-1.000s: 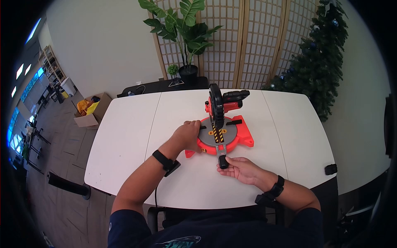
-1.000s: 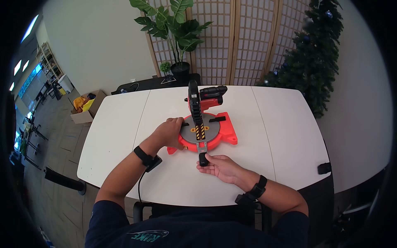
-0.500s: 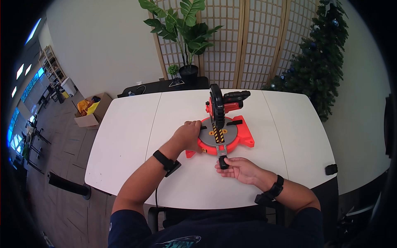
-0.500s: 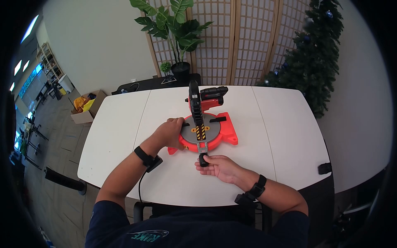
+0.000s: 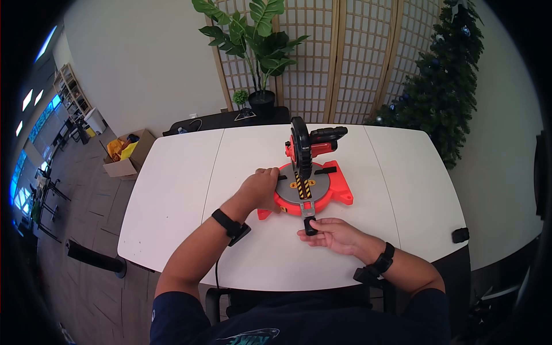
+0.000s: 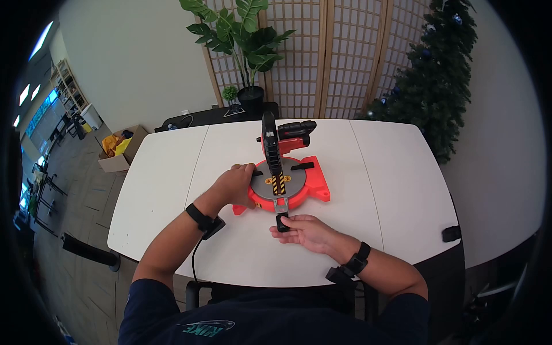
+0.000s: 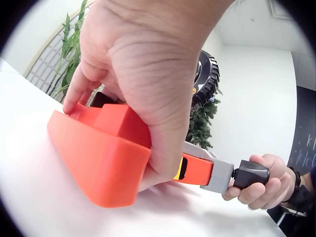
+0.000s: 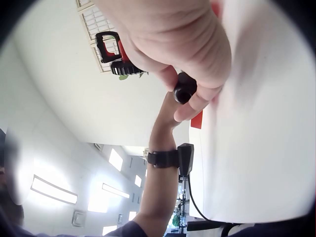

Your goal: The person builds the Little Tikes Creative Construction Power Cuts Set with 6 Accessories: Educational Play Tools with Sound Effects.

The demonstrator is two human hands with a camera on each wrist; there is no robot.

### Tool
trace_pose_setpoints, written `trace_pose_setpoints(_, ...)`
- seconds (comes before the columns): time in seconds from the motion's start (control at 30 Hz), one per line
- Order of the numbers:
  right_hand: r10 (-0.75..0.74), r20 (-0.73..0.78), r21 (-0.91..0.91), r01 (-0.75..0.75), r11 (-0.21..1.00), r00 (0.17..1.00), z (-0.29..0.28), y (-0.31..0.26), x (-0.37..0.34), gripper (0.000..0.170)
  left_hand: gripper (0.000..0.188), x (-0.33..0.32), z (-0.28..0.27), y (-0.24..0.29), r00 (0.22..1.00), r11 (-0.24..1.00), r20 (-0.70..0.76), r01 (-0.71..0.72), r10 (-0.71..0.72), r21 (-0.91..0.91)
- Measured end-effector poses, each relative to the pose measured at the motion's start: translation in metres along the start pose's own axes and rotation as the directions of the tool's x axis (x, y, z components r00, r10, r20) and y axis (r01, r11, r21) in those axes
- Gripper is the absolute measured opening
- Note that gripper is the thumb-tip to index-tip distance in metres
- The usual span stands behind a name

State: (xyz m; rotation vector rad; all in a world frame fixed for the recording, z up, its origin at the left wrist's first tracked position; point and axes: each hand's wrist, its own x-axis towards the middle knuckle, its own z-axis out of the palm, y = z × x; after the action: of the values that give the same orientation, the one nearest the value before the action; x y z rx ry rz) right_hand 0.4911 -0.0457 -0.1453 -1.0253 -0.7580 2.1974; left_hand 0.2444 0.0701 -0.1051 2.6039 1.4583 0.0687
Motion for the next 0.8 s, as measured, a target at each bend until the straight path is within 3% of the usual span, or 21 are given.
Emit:
trace_pose_setpoints(0.13,0.044,0.045,-0.14,-0.038,0.989,0.998,0.003,-0.02,-0.014,0.045,0.095,-0.001,-0.001,0.001,1.0,1.0,0.007,0.005,-0.005,0.011)
trace_pose_setpoints(0.2,0.125,-0.047,-0.423,-0.133,0.896,0.991,0.004,-0.033,-0.019,0.057,0.095,0.0,-0.003,0.001,1.0,1.0,0.021,0.01,-0.011,0.016)
trace_pose_setpoints(0.23,0.125,-0.048,-0.423,-0.134,0.896,0.991,0.004,-0.038,-0.02,0.057,0.095,0.001,-0.003,0.002,0.999,1.0,0.036,0.014,-0.015,0.023)
trace_pose_setpoints(0.3,0.092,-0.124,-0.752,-0.154,0.641,0.988,0.002,-0.049,-0.023,0.055,0.095,0.0,-0.005,0.003,0.999,1.0,0.041,0.018,-0.018,0.017)
trace_pose_setpoints(0.33,0.091,-0.124,-0.752,-0.153,0.641,0.988,0.002,-0.055,-0.026,0.055,0.095,0.0,-0.005,0.003,0.999,1.0,0.047,0.023,-0.024,0.011)
trace_pose_setpoints(0.4,-0.24,-0.146,-0.922,-0.044,0.385,0.96,-0.001,-0.068,-0.031,0.049,0.095,0.0,-0.006,0.003,0.999,1.0,0.048,0.024,-0.025,0.007)
trace_pose_setpoints(0.43,-0.241,-0.145,-0.922,-0.044,0.384,0.96,-0.007,-0.075,-0.031,0.049,0.095,-0.001,-0.006,0.002,0.998,1.0,0.051,0.026,-0.026,0.003)
trace_pose_setpoints(0.5,-0.518,-0.107,-0.981,-0.003,0.196,0.849,-0.025,-0.086,-0.028,0.044,0.095,0.0,-0.005,0.002,0.998,1.0,0.051,0.026,-0.026,0.003)
trace_pose_setpoints(0.53,-0.518,-0.107,-0.981,-0.004,0.196,0.849,-0.037,-0.087,-0.024,0.044,0.095,0.0,-0.004,0.001,0.998,1.0,0.051,0.026,-0.026,0.003)
trace_pose_setpoints(0.6,-0.757,-0.054,-0.998,-0.023,0.052,0.651,-0.06,-0.088,-0.012,0.053,0.095,0.001,-0.002,0.0,0.999,1.0,0.044,0.02,-0.02,-0.003)
trace_pose_setpoints(0.63,-0.692,-0.142,-0.989,-0.076,0.125,0.707,-0.07,-0.091,-0.008,0.063,0.095,0.001,-0.002,-0.001,0.999,1.0,0.038,0.015,-0.014,-0.009)
trace_pose_setpoints(0.67,-0.692,-0.143,-0.989,-0.076,0.127,0.707,-0.074,-0.089,-0.003,0.063,0.095,0.0,-0.003,-0.001,0.999,1.0,0.039,0.014,-0.014,-0.008)
trace_pose_setpoints(0.73,-0.528,-0.322,-0.932,-0.164,0.323,0.786,-0.082,-0.087,0.004,0.07,0.095,-0.001,-0.004,0.001,0.999,1.0,0.041,0.016,-0.016,-0.008)
trace_pose_setpoints(0.77,-0.528,-0.322,-0.932,-0.164,0.324,0.786,-0.075,-0.088,0.002,0.07,0.095,-0.001,-0.005,0.001,0.999,1.0,0.041,0.016,-0.016,-0.007)
trace_pose_setpoints(0.8,-0.391,-0.339,-0.861,-0.114,0.496,0.856,-0.065,-0.089,-0.001,0.072,0.094,-0.001,-0.006,0.001,0.999,1.0,0.047,0.019,-0.018,-0.012)
